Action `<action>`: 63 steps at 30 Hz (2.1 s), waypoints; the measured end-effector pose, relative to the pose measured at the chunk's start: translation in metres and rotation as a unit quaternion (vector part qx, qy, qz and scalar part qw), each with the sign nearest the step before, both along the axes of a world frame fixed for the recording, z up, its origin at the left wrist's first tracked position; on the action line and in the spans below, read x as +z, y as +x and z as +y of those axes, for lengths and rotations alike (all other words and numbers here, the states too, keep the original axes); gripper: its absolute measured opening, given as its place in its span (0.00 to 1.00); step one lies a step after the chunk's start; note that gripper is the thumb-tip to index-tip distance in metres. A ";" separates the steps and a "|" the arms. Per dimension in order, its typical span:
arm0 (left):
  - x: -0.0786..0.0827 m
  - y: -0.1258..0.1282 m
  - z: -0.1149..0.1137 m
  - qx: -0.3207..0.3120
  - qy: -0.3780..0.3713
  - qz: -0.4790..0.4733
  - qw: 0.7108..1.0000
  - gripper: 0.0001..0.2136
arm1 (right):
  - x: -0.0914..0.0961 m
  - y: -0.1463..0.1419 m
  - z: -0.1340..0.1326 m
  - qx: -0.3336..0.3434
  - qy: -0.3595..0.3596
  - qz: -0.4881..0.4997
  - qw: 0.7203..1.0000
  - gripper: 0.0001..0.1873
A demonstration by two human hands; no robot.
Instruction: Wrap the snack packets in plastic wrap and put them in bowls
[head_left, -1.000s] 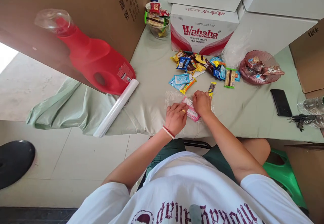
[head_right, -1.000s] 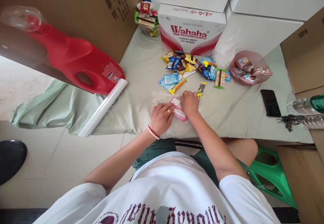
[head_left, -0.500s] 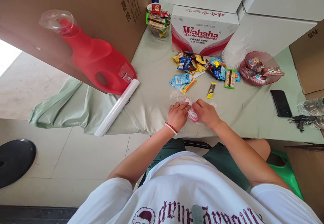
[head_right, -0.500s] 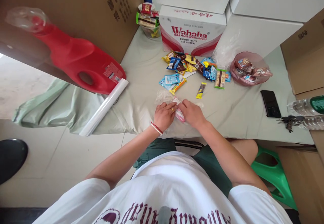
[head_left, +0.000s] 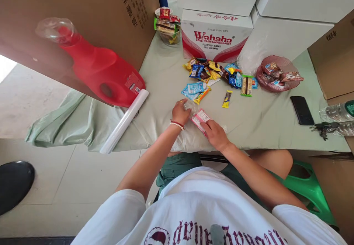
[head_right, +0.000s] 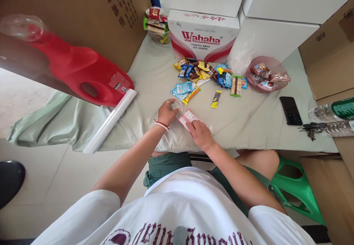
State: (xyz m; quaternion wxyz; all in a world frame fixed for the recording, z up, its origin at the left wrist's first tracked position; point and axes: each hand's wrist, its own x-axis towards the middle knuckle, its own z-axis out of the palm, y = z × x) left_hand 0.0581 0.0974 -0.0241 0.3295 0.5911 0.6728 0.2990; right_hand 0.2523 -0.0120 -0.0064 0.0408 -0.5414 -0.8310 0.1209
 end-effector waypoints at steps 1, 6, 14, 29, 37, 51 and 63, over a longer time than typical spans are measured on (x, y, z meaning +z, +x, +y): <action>-0.001 -0.002 0.003 0.014 0.013 0.013 1.000 0.29 | 0.000 0.000 0.000 -0.002 -0.001 0.010 1.000 0.23; 0.003 -0.005 0.004 0.032 0.013 0.138 0.990 0.21 | -0.001 0.000 0.006 -0.024 -0.041 0.051 0.998 0.21; 0.019 -0.001 0.003 -0.004 -0.051 -0.041 0.998 0.05 | 0.004 -0.001 0.006 -0.006 -0.040 0.034 0.999 0.20; 0.023 0.027 -0.014 -0.017 -0.068 -0.197 0.978 0.11 | 0.004 0.001 0.006 -0.020 -0.063 0.105 0.992 0.19; 0.022 -0.019 0.005 -0.068 -0.126 -0.314 0.939 0.46 | 0.007 0.001 0.015 -0.137 -0.158 0.252 0.945 0.23; 0.023 0.009 0.062 -0.079 -0.300 -0.218 0.925 0.08 | -0.007 0.004 0.016 -0.093 -0.118 0.214 0.965 0.18; 0.059 0.016 0.051 -0.109 -0.199 -0.114 0.967 0.13 | 0.006 0.001 0.015 -0.066 -0.117 0.195 0.972 0.20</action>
